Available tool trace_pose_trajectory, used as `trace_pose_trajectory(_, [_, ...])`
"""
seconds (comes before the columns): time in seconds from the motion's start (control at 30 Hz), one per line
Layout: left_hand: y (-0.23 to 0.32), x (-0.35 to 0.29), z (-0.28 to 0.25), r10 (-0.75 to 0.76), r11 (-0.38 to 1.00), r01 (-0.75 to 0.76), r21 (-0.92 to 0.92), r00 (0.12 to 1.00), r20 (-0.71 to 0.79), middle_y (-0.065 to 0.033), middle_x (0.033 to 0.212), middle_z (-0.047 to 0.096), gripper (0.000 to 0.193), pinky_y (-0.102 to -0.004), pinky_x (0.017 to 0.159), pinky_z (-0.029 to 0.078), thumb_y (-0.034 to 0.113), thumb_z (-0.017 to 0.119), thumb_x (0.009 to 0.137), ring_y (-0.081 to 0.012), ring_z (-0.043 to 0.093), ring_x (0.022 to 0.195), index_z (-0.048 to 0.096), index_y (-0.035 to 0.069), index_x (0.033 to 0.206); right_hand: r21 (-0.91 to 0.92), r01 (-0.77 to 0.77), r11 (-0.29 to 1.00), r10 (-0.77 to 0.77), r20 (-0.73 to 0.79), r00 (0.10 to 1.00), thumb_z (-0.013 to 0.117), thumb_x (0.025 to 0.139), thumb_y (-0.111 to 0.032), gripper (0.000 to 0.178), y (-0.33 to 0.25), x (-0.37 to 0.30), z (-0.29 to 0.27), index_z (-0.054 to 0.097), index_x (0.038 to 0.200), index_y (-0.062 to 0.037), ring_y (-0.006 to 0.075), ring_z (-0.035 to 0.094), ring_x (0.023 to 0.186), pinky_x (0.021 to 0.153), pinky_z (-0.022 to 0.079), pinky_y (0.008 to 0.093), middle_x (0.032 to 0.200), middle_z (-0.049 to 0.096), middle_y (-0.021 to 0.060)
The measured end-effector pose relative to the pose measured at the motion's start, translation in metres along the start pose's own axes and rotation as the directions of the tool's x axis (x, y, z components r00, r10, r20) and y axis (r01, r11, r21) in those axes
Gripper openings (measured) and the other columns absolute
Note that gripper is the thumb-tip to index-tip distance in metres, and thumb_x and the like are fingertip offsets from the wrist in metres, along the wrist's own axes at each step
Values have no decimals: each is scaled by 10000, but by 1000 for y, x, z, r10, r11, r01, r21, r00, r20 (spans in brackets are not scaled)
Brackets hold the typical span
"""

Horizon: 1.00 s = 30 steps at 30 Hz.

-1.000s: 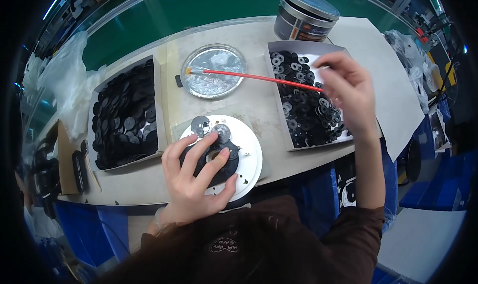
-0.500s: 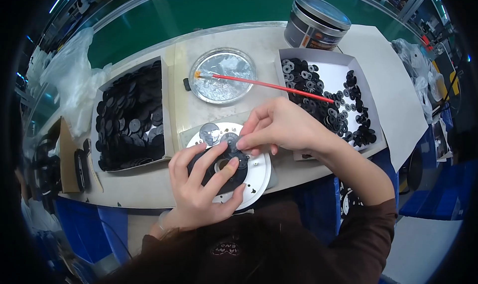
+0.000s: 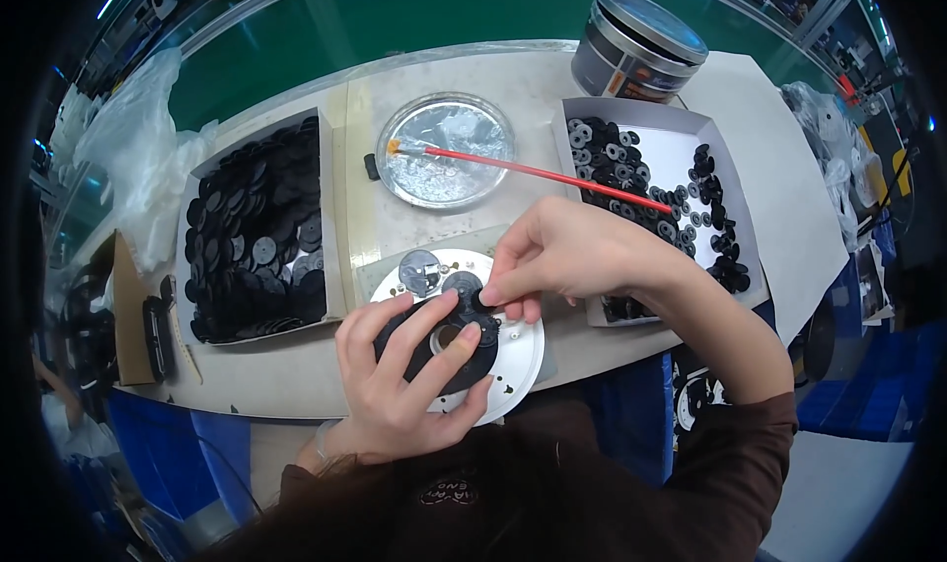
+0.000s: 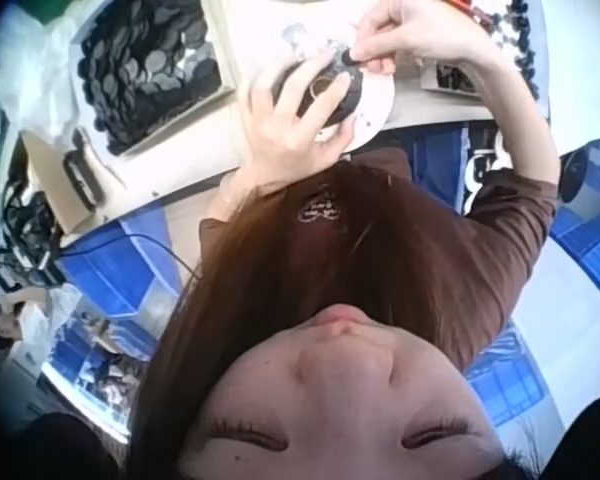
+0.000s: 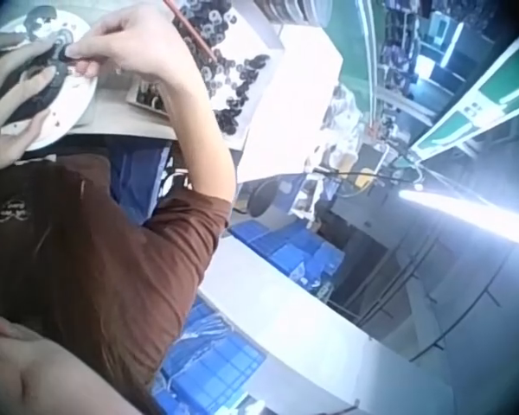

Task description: Applying adhesive to small circular plates using a brush and assembling them onto a base component.

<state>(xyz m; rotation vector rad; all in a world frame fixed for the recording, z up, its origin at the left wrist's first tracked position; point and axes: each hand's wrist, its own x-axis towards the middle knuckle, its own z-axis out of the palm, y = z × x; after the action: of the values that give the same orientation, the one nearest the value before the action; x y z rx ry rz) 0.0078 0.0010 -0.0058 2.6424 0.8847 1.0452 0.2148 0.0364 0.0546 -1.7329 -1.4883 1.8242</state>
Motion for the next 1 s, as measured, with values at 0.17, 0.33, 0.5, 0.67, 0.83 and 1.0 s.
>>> trace_pose_trajectory(0.17, [0,1,2,-7,1000,7,-5,1000,-17,-64,1116,539,374,-398,838,355,238,693,593,-278,445,1011,638,156,953,-49,-80,996,83,50,995,659,776,-145,154,-2,5,-2,637,708,-9,63,597,499,361,320,153,629,641,41])
trace_pose_trajectory(0.33, [0,1,3,-19,1000,18,-24,998,-57,-57,1075,515,372,-390,820,365,234,697,576,-274,447,988,642,166,937,-37,-141,989,144,103,984,662,782,-169,194,-4,10,-2,635,673,-11,72,594,479,363,331,151,597,630,41])
trace_pose_trajectory(0.5, [2,1,4,-4,1000,2,-23,997,-72,-50,1039,510,359,-388,806,369,216,703,561,-273,443,990,646,165,911,1,-125,992,123,148,981,652,796,-190,229,2,12,0,637,662,-5,74,586,468,372,350,153,588,626,45])
trace_pose_trajectory(0.67, [0,0,5,-6,1000,6,9,997,-71,-46,1056,518,342,-389,809,368,214,696,574,-275,441,992,642,158,907,-373,-57,926,12,-122,992,677,770,-182,232,-13,-7,7,615,650,6,71,545,460,408,379,183,555,591,33])
trace_pose_trajectory(0.83, [1,7,-2,74,997,-76,25,996,54,-30,1161,569,303,-414,876,348,225,657,648,-262,459,1040,614,91,917,-740,40,671,-623,-534,572,735,656,-152,273,19,-47,-21,568,838,-35,70,526,639,521,405,199,662,568,18])
trace_pose_trajectory(1.0, [0,8,-3,92,995,-95,18,988,122,-22,1148,573,280,-423,923,330,227,645,673,-235,494,1009,610,73,905,-634,-205,745,-324,-613,721,709,672,-107,343,50,-53,-45,507,939,-36,55,530,652,516,395,186,657,557,12])
